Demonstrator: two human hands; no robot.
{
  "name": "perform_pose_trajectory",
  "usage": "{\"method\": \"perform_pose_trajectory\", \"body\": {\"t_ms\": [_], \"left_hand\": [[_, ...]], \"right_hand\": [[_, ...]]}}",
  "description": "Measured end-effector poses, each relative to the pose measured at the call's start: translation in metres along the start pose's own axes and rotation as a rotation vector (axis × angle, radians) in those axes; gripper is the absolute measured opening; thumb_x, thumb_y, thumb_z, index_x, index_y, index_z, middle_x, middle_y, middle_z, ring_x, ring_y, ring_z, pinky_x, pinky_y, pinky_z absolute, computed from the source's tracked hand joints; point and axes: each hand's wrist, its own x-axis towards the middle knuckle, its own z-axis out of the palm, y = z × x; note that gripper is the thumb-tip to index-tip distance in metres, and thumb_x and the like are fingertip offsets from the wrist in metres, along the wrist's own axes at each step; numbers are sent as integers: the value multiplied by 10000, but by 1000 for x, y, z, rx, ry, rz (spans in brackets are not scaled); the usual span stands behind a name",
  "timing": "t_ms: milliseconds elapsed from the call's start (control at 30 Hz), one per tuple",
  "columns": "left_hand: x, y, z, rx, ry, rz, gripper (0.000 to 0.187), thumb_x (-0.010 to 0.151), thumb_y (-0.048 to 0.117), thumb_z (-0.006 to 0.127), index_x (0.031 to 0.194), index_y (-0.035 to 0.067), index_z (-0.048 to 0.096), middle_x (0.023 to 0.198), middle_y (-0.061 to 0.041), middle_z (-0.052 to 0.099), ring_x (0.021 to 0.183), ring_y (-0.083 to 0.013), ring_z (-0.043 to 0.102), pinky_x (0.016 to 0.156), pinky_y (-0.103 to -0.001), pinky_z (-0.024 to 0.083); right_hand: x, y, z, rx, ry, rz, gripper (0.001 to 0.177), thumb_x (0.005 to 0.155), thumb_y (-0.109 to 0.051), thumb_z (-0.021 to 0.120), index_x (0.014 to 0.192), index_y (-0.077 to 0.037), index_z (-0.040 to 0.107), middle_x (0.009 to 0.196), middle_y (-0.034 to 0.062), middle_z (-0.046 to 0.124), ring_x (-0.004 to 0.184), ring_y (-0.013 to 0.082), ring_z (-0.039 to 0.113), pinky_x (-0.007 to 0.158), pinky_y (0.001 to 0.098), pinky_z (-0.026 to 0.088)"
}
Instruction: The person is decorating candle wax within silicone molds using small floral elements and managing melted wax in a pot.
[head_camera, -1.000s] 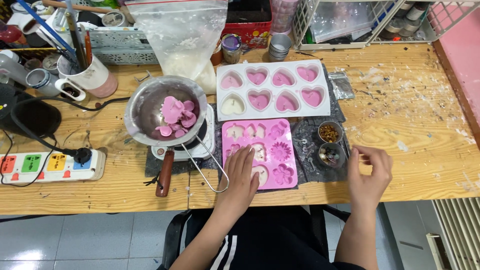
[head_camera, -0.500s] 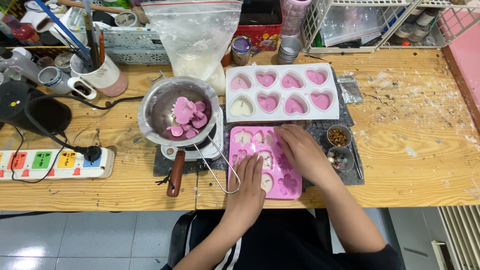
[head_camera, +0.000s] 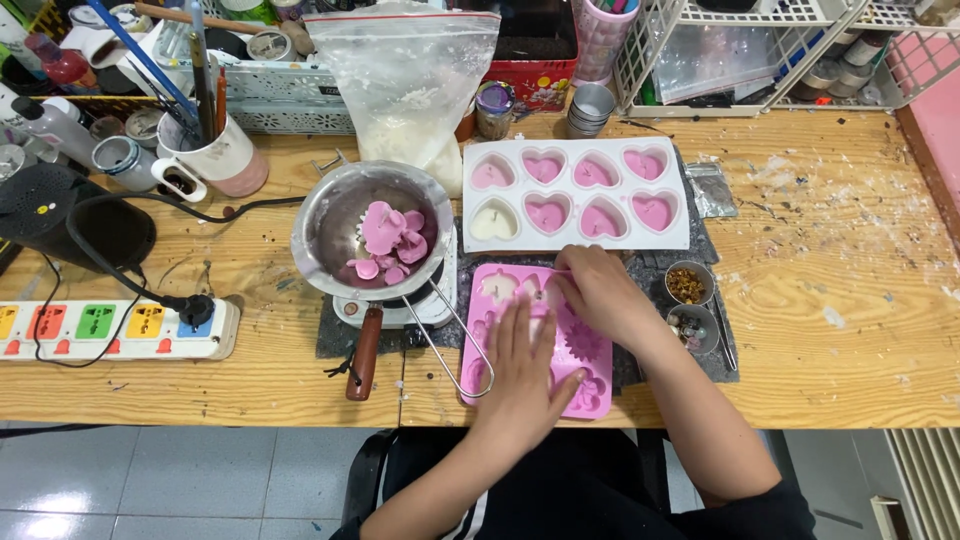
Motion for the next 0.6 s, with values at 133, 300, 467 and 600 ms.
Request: {"method": "perform_pose_trajectory", "body": {"t_ms": [133,300,467,600], "left_hand": [[-2,12,13,-4,-34,-29,839,999,503,573,1543,-72,294,1590,-378,197,1507,-514,143,1207,-611,122],[6,16,13,83,52,-38,850,971,482,584,1585,-12,266,1601,-396,154,1503,-531,138,1210,-598,129],[13,11,17,117,73,-70,847,966,502,587,1614,69,257,1604,-375,149,1506,-515,138,1211,-595,119],[14,13,19,150,59,-93,854,944,542,578,1609,101,272,1609,-363,133,1511,-491,126,1201,-593,118]], "right_hand": [[-4,0,-10,214,-78,112,208,963,-185,653,999,8,583,886,193,675,841,382,666,722,471,515],[-11,0,-14,360,-72,178,173,969,-162,650,982,-3,584,795,184,708,701,356,711,616,432,528],[-17,6,-8,414,-26,226,133,952,-127,655,980,-5,611,783,150,721,669,282,715,609,381,533],[-20,11,-3,449,5,276,133,942,-126,676,963,-6,622,755,128,710,625,237,676,599,361,522]]}}
